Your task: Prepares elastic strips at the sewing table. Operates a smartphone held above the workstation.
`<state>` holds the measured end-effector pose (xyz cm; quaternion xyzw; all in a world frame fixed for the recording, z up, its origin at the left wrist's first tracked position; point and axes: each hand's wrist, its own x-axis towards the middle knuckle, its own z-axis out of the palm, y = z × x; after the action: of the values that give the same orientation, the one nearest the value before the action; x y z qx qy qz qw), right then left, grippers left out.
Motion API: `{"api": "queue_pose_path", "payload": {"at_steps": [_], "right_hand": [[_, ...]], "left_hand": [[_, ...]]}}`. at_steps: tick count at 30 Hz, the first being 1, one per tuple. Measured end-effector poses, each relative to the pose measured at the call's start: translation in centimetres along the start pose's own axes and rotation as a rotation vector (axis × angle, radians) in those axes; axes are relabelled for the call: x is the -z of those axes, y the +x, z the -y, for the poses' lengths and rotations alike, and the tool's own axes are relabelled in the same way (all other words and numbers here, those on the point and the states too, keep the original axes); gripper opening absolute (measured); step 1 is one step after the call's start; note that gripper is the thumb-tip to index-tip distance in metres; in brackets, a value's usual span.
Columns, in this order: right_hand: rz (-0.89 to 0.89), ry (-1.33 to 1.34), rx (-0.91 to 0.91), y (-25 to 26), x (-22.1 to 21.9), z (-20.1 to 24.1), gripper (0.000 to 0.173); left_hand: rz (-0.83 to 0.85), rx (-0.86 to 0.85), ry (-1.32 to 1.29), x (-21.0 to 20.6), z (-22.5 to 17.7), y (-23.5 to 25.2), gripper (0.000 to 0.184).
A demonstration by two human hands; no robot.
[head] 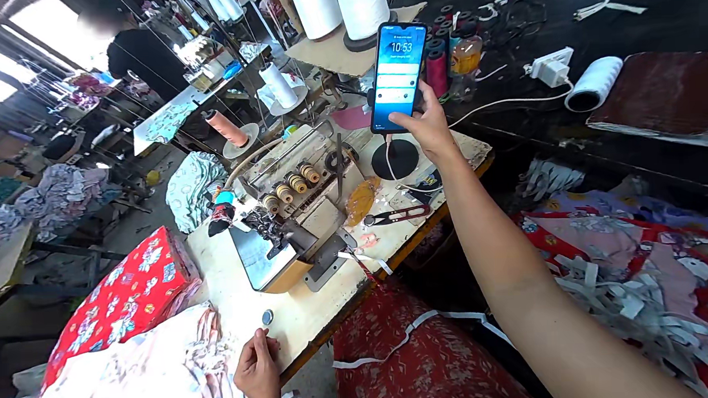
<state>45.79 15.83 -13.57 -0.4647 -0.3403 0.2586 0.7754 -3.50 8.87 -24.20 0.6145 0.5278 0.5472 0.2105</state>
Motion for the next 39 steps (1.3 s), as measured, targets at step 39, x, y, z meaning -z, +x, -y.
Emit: {"api": "queue_pose_path", "payload": {"at_steps": [39], "right_hand": [[-0.032, 0.024, 0.023, 0.33, -0.45, -0.47, 0.089]], "left_hand": [[-0.013, 0.014, 0.004, -0.23, -0.23, -0.08, 0.025]]}}
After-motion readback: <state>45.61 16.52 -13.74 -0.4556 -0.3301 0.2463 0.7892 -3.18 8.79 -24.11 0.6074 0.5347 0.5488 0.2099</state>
